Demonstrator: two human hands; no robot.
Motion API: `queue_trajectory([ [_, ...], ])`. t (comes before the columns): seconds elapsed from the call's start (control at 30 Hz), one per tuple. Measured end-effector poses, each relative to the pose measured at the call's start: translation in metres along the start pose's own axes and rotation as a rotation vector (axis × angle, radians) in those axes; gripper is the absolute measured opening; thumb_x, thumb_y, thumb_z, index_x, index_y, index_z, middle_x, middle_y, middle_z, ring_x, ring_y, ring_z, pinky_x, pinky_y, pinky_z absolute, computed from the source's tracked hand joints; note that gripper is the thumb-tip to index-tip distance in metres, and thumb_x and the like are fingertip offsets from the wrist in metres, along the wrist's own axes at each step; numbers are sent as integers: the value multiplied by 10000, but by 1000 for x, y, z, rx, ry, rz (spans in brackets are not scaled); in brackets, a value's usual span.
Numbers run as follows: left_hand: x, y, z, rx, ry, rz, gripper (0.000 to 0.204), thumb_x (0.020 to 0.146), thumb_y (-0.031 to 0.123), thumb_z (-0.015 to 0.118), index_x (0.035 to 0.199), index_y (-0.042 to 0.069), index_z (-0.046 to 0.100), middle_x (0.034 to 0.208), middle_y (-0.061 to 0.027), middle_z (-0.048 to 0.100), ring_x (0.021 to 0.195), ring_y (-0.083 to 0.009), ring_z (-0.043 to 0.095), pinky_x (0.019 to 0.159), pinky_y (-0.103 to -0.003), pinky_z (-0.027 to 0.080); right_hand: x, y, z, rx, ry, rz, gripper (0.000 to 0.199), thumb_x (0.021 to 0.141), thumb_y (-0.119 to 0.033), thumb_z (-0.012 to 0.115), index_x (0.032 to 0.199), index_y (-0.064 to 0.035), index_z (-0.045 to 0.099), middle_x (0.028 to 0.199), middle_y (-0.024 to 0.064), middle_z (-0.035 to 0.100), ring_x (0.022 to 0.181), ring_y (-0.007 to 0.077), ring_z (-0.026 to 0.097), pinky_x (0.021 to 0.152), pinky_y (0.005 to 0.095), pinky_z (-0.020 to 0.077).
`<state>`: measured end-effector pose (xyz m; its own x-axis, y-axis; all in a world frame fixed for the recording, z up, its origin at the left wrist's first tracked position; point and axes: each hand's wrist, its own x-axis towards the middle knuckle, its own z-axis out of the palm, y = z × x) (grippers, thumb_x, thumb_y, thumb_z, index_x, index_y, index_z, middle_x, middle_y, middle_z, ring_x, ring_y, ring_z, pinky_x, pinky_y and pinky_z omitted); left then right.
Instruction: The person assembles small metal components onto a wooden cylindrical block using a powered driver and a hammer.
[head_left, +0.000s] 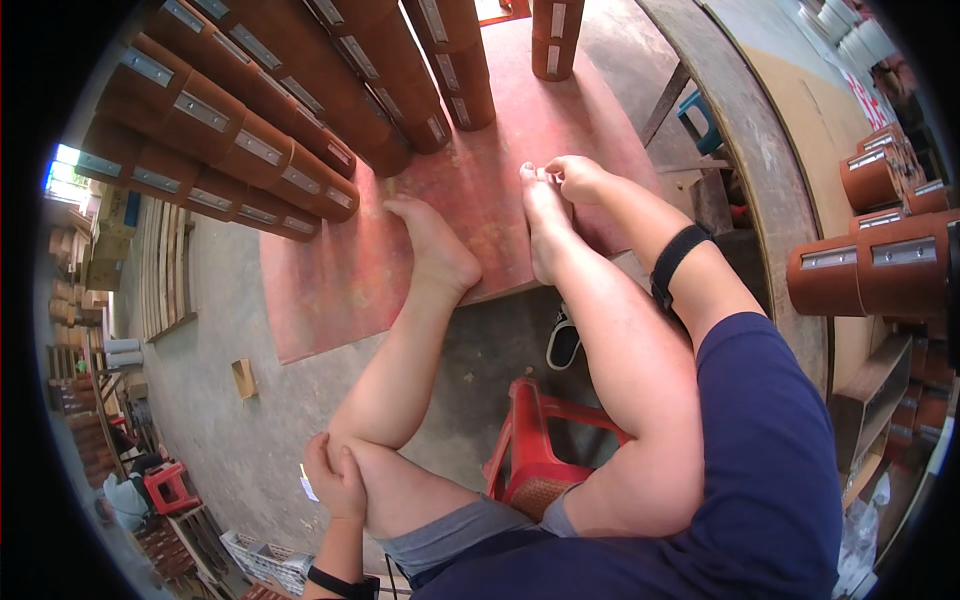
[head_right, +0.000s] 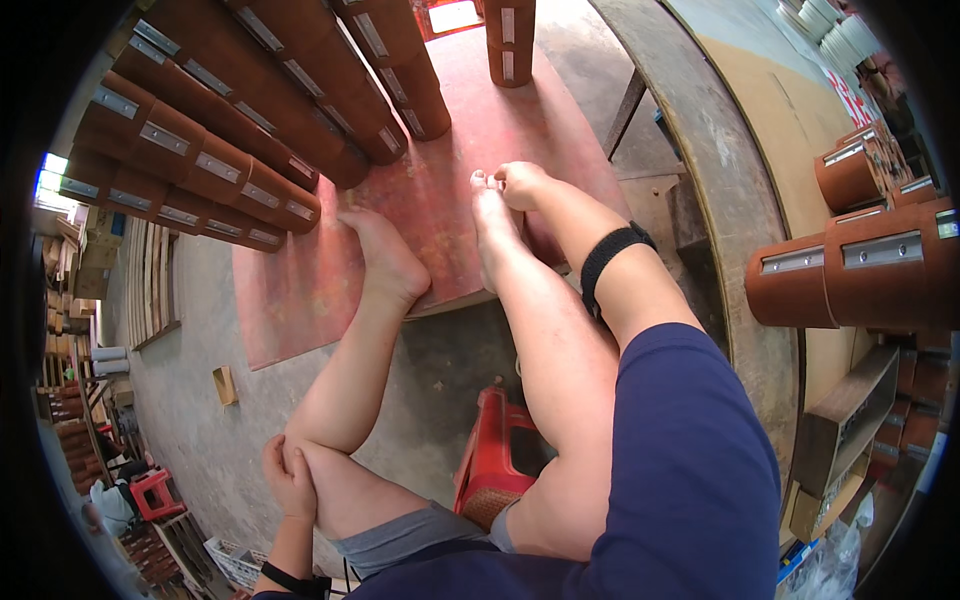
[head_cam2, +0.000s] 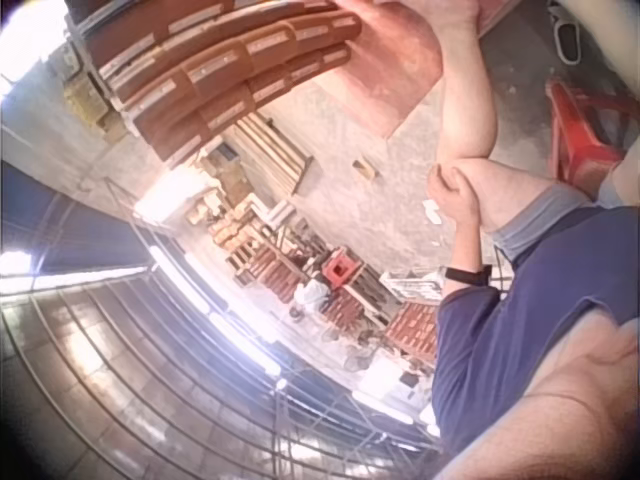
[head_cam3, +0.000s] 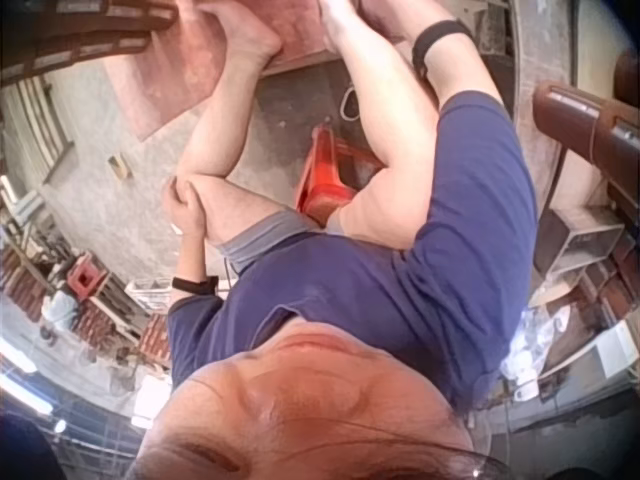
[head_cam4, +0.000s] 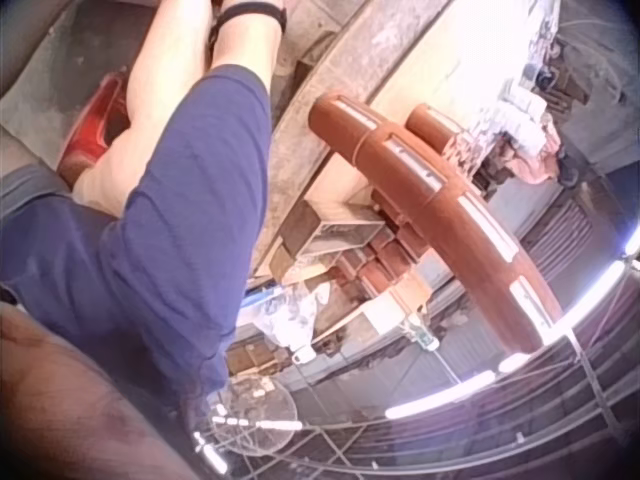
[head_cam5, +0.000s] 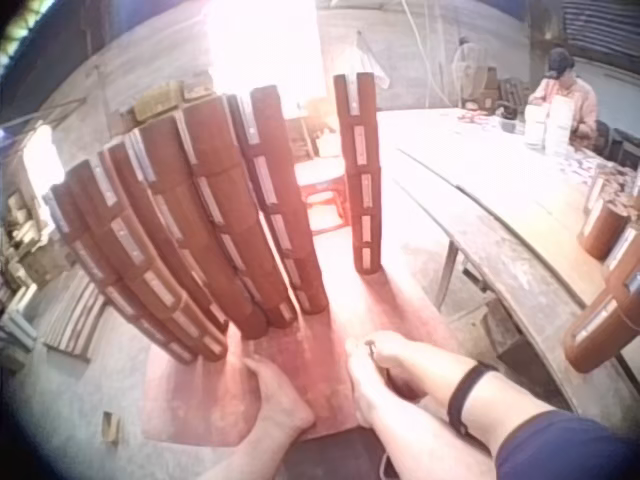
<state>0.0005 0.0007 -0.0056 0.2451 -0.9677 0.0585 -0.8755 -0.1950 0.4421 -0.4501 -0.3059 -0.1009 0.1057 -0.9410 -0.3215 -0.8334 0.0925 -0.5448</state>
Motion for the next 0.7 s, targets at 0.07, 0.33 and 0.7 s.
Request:
queue_trajectory([
  [0.07,1,2,0,10,-4,5,338,782,143,569,1079,-15,530,1113,-188,538,1043,-341,507,929,-392,382,-4,-7,6,-164,-110,-72,408,753,-15,497,1146,-64,598,1111,174,613,1011,276,595,869,342,466],
  [0.33,2,6,-2,10,-34,-11,338,779,136,568,1078,-17,529,1111,-186,538,1042,-342,507,926,-388,385,-1,5,-9,79,-176,65,290,713,-4,527,954,-36,684,961,150,668,920,274,631,819,343,486],
  [0.7,3,5,-4,44,-34,1,342,778,141,570,1078,-16,525,1109,-195,533,1039,-347,510,925,-390,386,-5,-3,-10,-56,-188,57,318,701,22,504,943,-66,690,962,149,666,946,296,620,825,360,483],
])
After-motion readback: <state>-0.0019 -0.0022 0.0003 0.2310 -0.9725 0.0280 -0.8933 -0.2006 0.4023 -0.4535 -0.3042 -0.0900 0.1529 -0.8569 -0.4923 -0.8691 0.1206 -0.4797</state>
